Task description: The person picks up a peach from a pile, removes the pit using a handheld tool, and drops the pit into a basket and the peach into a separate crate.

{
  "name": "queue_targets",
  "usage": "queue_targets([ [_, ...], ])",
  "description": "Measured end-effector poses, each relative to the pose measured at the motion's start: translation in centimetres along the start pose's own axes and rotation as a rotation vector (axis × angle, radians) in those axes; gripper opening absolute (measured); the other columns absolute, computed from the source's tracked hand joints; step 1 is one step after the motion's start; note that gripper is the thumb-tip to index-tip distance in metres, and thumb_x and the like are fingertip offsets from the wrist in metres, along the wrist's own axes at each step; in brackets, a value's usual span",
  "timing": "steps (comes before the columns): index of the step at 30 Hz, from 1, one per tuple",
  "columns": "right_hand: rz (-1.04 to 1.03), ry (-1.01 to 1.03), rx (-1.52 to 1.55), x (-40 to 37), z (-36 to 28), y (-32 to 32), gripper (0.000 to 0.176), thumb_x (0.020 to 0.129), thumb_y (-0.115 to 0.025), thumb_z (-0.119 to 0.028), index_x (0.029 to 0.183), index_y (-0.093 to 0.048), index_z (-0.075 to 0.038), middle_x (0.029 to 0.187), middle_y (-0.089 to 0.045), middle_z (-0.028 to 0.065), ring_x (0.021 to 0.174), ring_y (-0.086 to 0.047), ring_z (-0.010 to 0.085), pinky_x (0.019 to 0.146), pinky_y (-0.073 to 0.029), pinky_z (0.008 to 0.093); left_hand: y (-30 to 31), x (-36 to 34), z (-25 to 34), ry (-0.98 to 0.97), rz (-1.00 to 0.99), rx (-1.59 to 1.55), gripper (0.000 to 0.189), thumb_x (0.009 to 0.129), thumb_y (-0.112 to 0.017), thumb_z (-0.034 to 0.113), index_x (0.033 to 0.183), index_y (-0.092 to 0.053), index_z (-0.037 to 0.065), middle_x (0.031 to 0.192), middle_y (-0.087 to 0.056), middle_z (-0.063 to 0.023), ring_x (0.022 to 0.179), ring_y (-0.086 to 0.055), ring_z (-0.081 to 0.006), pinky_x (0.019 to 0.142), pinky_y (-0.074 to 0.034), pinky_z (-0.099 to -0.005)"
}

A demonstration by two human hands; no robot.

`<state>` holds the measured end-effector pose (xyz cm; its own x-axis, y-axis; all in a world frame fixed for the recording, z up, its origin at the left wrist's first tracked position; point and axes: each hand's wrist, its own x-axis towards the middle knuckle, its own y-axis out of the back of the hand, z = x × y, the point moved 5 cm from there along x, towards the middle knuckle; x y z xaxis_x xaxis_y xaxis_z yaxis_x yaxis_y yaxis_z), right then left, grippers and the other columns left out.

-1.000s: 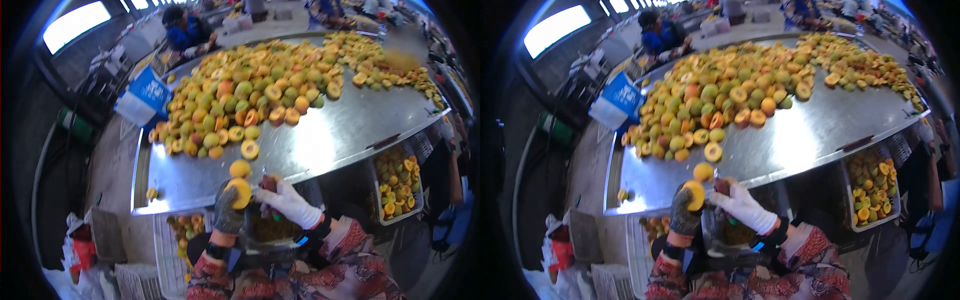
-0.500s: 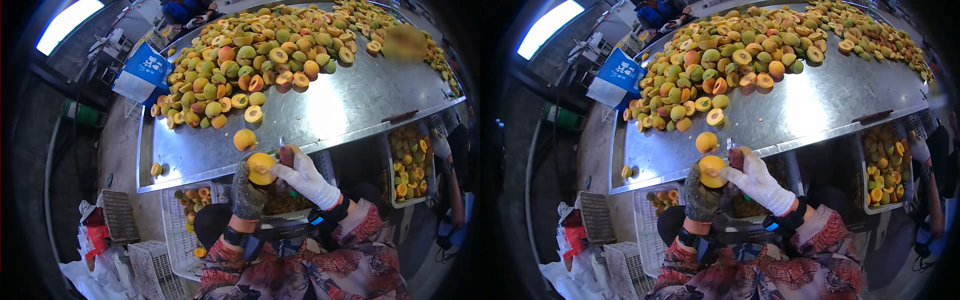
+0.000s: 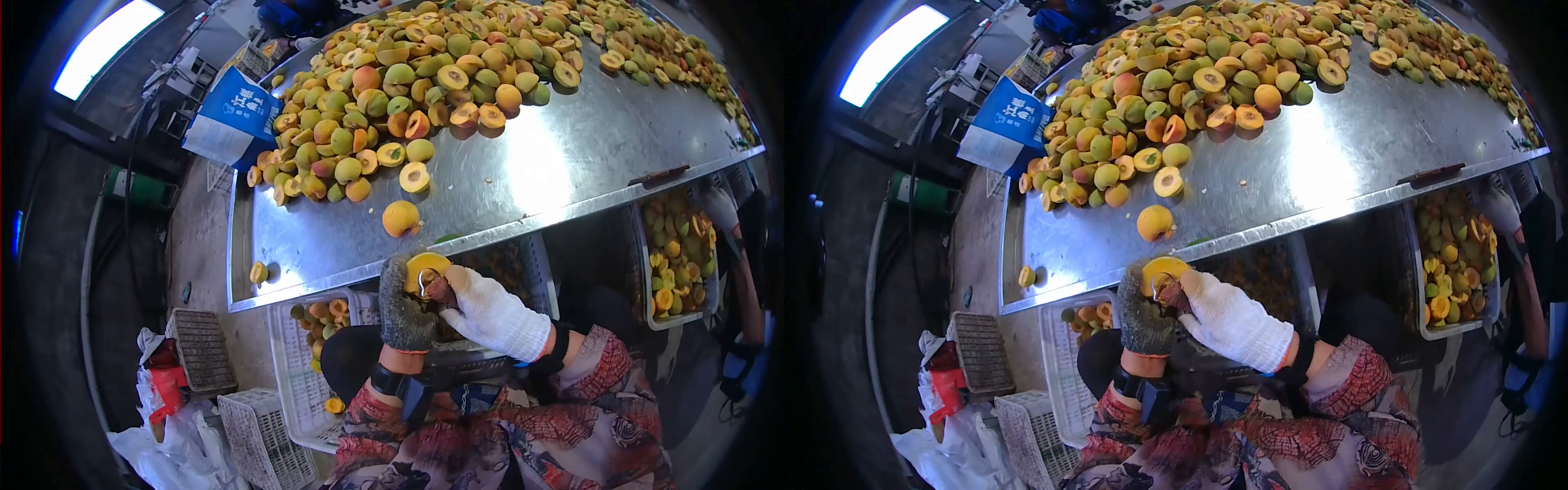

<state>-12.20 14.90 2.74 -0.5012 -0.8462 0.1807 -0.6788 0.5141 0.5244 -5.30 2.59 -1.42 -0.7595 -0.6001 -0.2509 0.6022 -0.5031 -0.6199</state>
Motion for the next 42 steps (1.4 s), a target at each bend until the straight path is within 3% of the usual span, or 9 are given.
queue_targets([
  [4,-0.045,-0.043,0.052,0.1,0.4,0.1,0.038,0.079,-0.064,-0.01,0.108,-0.041,-0.002,0.096,-0.054,0.0248,0.087,-0.057,0.0446,0.073,-0.048,0.0469,-0.4,-0.1,0.3,0.042,-0.002,-0.215,0.041,0.092,-0.052,0.036,0.118,-0.052,0.004,0.118,-0.056,-0.0164,0.109,-0.055,-0.0319,0.095,-0.045,-0.0436],
  [11,-0.03,-0.05,0.026,-0.2,0.5,0.0,0.04,0.079,-0.062,-0.009,0.111,-0.04,-0.001,0.098,-0.053,0.0259,0.086,-0.056,0.0456,0.072,-0.048,0.0476,-1.7,-1.0,-0.1,-0.008,-0.074,-0.243,0.044,0.091,-0.051,0.035,0.122,-0.052,0.003,0.12,-0.057,-0.0153,0.11,-0.054,-0.031,0.097,-0.043,-0.0436],
  [16,0.014,0.005,-0.025,-0.5,0.8,-0.4,0.035,0.079,-0.061,-0.011,0.107,-0.043,0.001,0.087,-0.056,0.0266,0.08,-0.06,0.0436,0.067,-0.051,0.0482,-2.1,-1.7,0.1,-0.172,-0.063,-0.061,0.047,0.091,-0.053,0.034,0.124,-0.05,0.002,0.123,-0.055,-0.0145,0.114,-0.052,-0.0294,0.101,-0.04,-0.0424],
  [19,-0.078,-0.069,0.051,-0.7,1.1,-1.1,0.041,0.079,-0.062,-0.008,0.112,-0.04,0.001,0.098,-0.053,0.0276,0.091,-0.055,0.0469,0.075,-0.047,0.0486,-1.8,-2.2,-0.1,-0.173,-0.064,-0.052,0.046,0.091,-0.053,0.032,0.125,-0.049,0.002,0.125,-0.054,-0.0147,0.115,-0.051,-0.0293,0.102,-0.039,-0.042],
  [26,-0.094,-0.038,0.174,-1.1,1.3,-2.3,0.036,0.078,-0.061,-0.008,0.106,-0.041,0.002,0.097,-0.053,0.0284,0.091,-0.054,0.0466,0.077,-0.047,0.0485,-1.3,-3.1,-0.1,-0.223,-0.091,0.068,0.045,0.09,-0.052,0.03,0.124,-0.048,0.001,0.125,-0.054,-0.0153,0.114,-0.052,-0.0284,0.102,-0.039,-0.0406],
  [28,-0.125,-0.049,0.205,-0.8,0.7,-1.8,0.034,0.079,-0.061,-0.008,0.104,-0.04,0.002,0.095,-0.054,0.0286,0.092,-0.055,0.047,0.075,-0.047,0.0486,-1.5,-3.3,0.4,-0.331,-0.024,0.247,0.044,0.092,-0.046,0.036,0.119,-0.049,0.001,0.114,-0.055,-0.0135,0.106,-0.053,-0.0261,0.097,-0.042,-0.0386],
  [38,-0.164,-0.051,0.503,-1.6,0.8,-3.1,0.032,0.082,-0.062,-0.011,0.101,-0.04,0.001,0.079,-0.058,0.026,0.081,-0.059,0.0476,0.064,-0.049,0.0448,-1.0,-4.0,0.7,-0.358,-0.006,0.469,0.044,0.093,-0.043,0.036,0.116,-0.051,-0.001,0.111,-0.057,-0.0146,0.102,-0.056,-0.026,0.095,-0.043,-0.0387],
  [40,-0.233,-0.141,0.427,-1.6,0.7,-2.8,0.034,0.083,-0.059,-0.015,0.106,-0.041,0.002,0.079,-0.059,0.0298,0.081,-0.058,0.0496,0.066,-0.049,0.0515,-1.7,-4.2,1.2,-0.471,0.007,0.618,0.045,0.093,-0.045,0.036,0.116,-0.051,-0.001,0.111,-0.059,-0.0155,0.101,-0.057,-0.0272,0.093,-0.045,-0.04],
  [42,-0.245,-0.127,0.496,-2.0,0.3,-2.8,0.035,0.083,-0.059,-0.016,0.107,-0.041,0.002,0.079,-0.059,0.0294,0.082,-0.059,0.0488,0.065,-0.049,0.0501,-0.9,-4.0,1.2,-0.445,-0.008,0.606,0.045,0.092,-0.046,0.036,0.116,-0.051,-0.002,0.11,-0.059,-0.0159,0.101,-0.058,-0.0278,0.092,-0.046,-0.0404],
])
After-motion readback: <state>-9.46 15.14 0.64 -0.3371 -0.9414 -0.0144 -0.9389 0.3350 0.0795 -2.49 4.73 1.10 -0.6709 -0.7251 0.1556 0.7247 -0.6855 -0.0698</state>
